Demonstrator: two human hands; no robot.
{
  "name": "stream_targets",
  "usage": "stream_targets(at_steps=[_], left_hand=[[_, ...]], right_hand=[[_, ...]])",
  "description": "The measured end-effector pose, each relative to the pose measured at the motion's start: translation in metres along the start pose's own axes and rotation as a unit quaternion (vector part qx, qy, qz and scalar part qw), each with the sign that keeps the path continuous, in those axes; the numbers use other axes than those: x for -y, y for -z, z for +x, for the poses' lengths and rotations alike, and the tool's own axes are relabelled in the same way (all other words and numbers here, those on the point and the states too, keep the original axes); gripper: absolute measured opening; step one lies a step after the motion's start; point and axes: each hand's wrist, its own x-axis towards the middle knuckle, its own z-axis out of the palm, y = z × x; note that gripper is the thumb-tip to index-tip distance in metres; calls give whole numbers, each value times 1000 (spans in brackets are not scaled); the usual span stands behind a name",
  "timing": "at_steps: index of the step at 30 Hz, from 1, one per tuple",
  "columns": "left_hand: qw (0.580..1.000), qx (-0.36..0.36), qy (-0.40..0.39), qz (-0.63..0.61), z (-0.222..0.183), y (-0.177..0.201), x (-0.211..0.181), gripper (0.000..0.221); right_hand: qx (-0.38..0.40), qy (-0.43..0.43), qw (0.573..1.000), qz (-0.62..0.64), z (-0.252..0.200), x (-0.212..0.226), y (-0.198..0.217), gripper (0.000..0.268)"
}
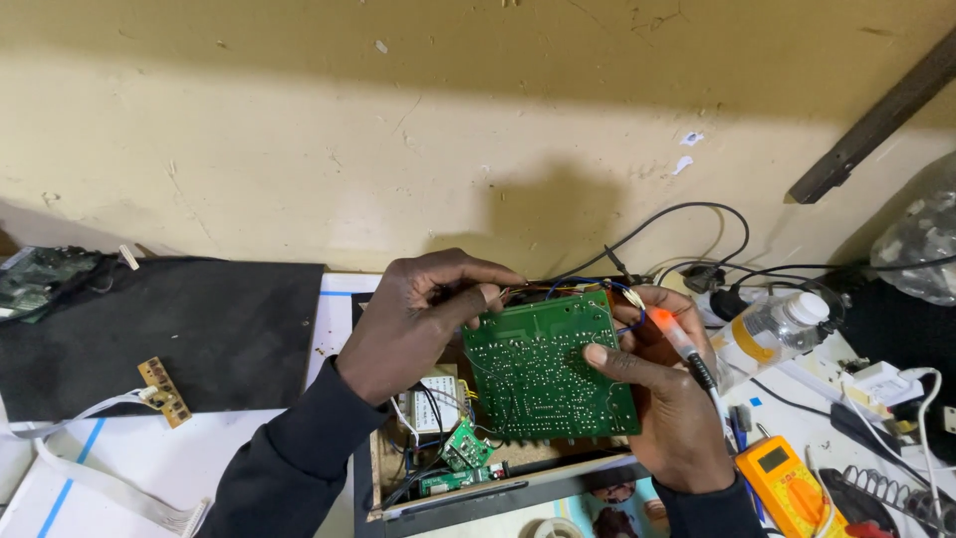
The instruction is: Soldering wires and components onto a circuit board within an electronic device enclosure
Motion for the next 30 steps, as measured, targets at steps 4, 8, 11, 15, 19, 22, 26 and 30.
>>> stream_targets(at_steps=[4,8,11,15,19,22,26,30], left_hand=[[1000,-6,-3,0,0,2,0,25],[998,20,-55,32,0,5,7,28],[998,30,-36,48,0,7,1,30],[998,29,-24,40,1,17,-7,40],[998,28,-44,30,2,29,-9,29],[998,20,-50,21,1,34,-10,18],[997,40,-52,37,-1,37,-12,16],[992,54,-75,85,-1,37,-15,17]], right_hand=[[-4,4,1000,-11,0,2,-1,72],[12,11,1000,5,1,-2,3,72],[24,26,999,14,6,-8,9,75],[42,68,997,4,9,-8,11,74],[37,133,989,-43,8,-6,9,75],[4,156,985,-73,-2,-4,1,78],[-17,181,981,-71,-15,-6,-10,80],[-55,184,966,-172,-31,4,-26,76]])
